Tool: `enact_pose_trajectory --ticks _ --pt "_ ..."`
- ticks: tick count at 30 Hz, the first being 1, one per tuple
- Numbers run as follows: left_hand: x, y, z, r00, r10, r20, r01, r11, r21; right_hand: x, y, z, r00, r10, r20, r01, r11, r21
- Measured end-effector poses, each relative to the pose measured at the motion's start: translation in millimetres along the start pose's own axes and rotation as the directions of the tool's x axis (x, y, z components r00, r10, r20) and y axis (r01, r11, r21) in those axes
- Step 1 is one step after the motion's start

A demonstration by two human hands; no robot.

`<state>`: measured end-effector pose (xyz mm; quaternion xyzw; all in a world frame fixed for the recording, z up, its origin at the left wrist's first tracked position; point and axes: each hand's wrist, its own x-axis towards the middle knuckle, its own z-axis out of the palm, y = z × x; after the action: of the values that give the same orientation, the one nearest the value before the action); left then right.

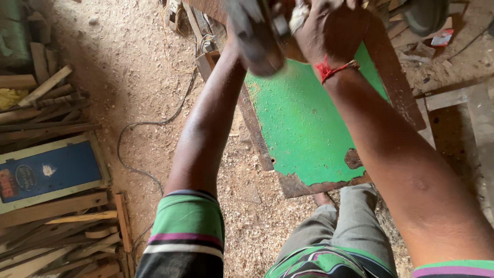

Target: The person uses a hand plane to smooth and shape a wooden piece on a green workbench. They repeatedly push the plane along the wood, removing shavings and refining the surface.

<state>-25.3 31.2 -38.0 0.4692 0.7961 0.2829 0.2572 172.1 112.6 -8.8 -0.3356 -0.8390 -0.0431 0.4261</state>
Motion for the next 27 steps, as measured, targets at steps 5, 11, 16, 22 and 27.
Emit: enact_pose_trajectory --ticks 5,11,16,22,27 --pt "0 1 -1 1.0 0.002 0.006 -0.002 1.0 -0.002 -4 2 7 1.0 0.006 0.028 -0.005 1.0 -0.03" --pt "1 3 0 1.0 0.008 0.012 -0.008 1.0 -0.006 -3 3 10 0.998 -0.015 0.053 0.017 0.999 -0.039" --pt "0 3 -3 1.0 0.007 0.013 -0.007 1.0 0.001 -1 0 -2 0.997 0.003 0.083 -0.003 1.0 -0.002" --pt "0 5 -4 1.0 0.004 0.016 -0.004 1.0 0.0 -1 -1 2 0.999 -0.001 0.046 0.001 1.0 -0.008" --pt "0 9 -5 1.0 0.003 0.012 -0.003 1.0 0.002 -2 0 5 1.0 -0.012 0.005 0.012 1.0 -0.024"
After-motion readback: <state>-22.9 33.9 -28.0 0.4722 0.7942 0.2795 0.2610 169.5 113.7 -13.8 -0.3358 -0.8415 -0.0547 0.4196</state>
